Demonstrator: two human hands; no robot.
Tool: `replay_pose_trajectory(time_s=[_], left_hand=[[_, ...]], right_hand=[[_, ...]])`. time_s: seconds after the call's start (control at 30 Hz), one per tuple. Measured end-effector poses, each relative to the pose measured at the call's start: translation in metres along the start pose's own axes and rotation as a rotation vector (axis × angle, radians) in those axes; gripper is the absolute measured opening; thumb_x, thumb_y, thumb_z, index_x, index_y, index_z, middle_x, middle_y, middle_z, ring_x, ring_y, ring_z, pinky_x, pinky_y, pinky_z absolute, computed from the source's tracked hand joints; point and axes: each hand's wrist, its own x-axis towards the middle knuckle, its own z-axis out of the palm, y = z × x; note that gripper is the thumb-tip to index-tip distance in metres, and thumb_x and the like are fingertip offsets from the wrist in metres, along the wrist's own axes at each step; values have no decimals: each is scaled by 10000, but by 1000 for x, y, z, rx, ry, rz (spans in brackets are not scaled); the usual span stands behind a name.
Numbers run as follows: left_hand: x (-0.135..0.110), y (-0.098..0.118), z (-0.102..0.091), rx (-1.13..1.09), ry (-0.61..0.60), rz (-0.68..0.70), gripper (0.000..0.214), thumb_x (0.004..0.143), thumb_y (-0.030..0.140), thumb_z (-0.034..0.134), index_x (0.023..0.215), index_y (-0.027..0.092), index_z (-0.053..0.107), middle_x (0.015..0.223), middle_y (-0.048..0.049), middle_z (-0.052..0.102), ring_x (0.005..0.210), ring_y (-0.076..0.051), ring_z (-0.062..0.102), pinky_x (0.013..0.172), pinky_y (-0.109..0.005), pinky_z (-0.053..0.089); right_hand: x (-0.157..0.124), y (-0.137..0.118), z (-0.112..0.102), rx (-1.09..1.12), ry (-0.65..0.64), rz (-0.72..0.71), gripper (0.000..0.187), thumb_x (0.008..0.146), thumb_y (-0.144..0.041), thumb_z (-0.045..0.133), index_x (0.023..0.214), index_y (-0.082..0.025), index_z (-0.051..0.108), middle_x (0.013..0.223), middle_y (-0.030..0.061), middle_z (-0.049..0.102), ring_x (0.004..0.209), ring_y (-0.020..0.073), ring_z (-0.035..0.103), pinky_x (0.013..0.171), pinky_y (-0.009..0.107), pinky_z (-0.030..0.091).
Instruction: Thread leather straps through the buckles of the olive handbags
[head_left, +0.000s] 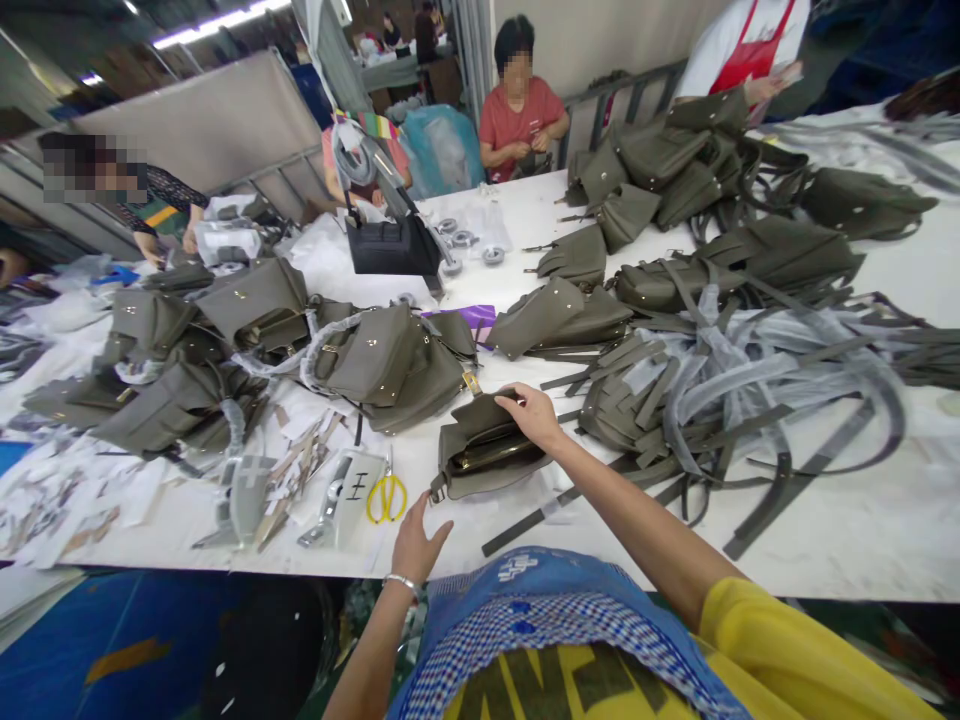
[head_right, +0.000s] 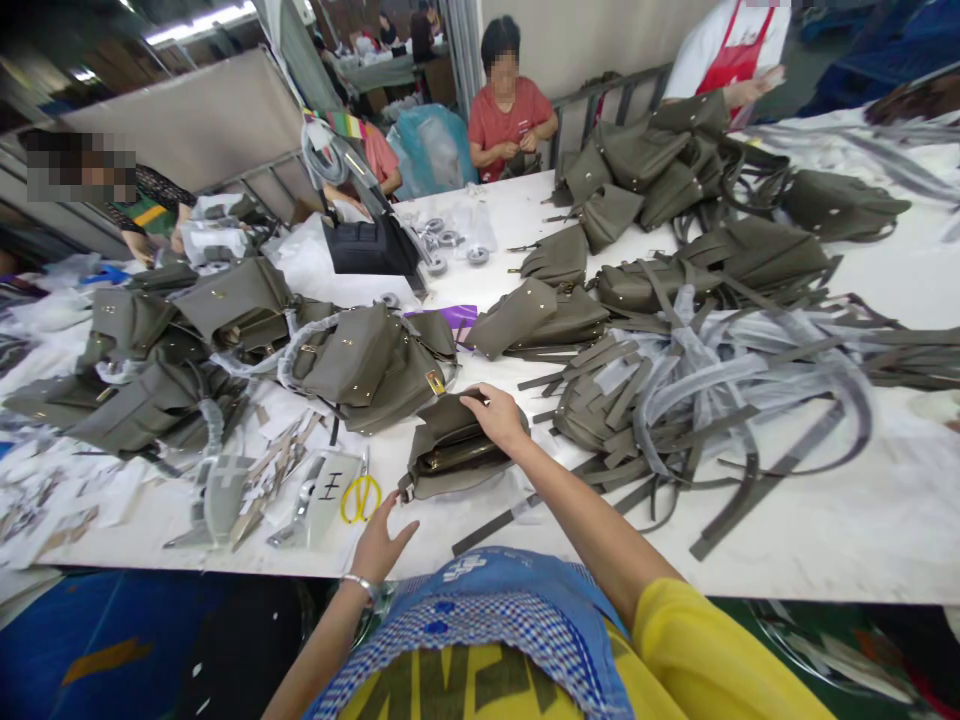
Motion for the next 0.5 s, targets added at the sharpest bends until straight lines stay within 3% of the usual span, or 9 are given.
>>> replay_pose_trajectory(time_s=[0.1,0.17,0.23,0.33,0.4,0.5], left_hand=[[23,3,-6,43,167,156,697,753,418,619,1359,175,373,1484,-161,319,1398,-294,245,1136,-457,230],[38,8,-11,35,181,219,665,781,398,590,1369,189,359,1472,-147,351,1376,-283,300,1123,-456,259],[49,12,-16,35,91,203,518,797,382,566,1275,205,474,1377,-127,487,1291,-271,433,1077,-428,334],[56,16,-27,89,-80,76,274,806,416,531,928,195,638,999,-106,696,1007,-268,627,892,-384,466],[53,21,-37,115,-169,16,292,781,466,552,746,187,630,740,-73,704,764,-242,668,709,-334,500],[40,43,-55,24,-353,-36,370,746,541,580,780,175,628,676,-48,704,536,-179,636,475,-243,434]], right_hand=[[2,-1,-2,21,-44,-14,206,793,-380,583,876,-221,686,882,6,712,801,164,616,755,286,454],[3,-1,-4,31,-74,-21,204,784,-372,596,877,-216,688,865,4,712,778,157,616,746,278,458],[4,-2,-6,34,-96,-26,204,778,-366,604,879,-212,691,853,4,711,770,155,616,737,274,460],[6,-2,-10,26,-118,-27,203,782,-364,597,877,-213,695,853,7,711,776,160,618,731,276,463],[7,-1,-12,19,-130,-28,204,785,-367,594,874,-216,698,851,10,712,779,166,620,733,283,464],[8,1,-13,14,-149,-29,209,780,-380,604,871,-221,705,838,14,716,782,178,624,745,295,465]])
